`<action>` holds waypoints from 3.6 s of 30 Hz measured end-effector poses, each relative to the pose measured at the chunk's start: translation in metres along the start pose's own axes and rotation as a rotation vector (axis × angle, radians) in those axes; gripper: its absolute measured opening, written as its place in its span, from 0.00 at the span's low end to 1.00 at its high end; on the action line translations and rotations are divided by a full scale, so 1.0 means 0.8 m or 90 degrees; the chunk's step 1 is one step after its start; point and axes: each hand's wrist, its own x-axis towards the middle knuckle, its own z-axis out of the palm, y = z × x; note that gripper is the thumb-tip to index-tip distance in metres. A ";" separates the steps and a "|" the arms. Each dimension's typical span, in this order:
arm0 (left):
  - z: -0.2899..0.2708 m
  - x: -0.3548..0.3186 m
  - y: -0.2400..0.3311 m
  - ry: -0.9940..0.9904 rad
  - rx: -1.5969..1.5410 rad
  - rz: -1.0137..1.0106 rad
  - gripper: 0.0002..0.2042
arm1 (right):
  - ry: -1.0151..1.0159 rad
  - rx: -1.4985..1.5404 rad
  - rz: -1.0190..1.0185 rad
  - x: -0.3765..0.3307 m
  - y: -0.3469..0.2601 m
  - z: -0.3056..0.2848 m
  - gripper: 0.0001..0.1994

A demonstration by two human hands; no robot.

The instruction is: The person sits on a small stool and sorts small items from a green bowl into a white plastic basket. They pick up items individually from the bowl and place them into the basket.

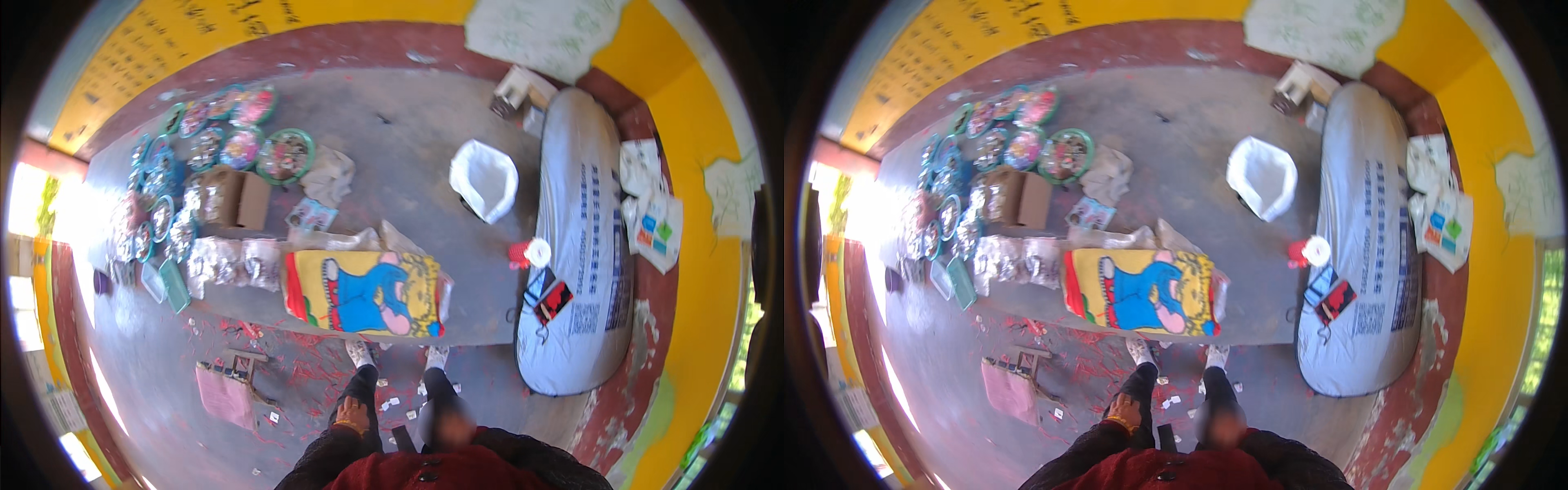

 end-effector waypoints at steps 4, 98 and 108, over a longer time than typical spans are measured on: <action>-0.028 -0.050 -0.015 -0.066 -0.074 0.046 0.17 | -0.328 0.160 -0.245 0.047 0.032 -0.068 0.17; 0.193 -0.318 -0.231 0.313 -1.190 -0.863 0.18 | -0.526 -0.236 -0.612 0.565 -0.947 -0.292 0.23; 0.077 -0.349 -0.376 0.437 -1.196 -0.912 0.18 | -0.468 -0.223 -0.629 0.612 -1.056 -0.199 0.23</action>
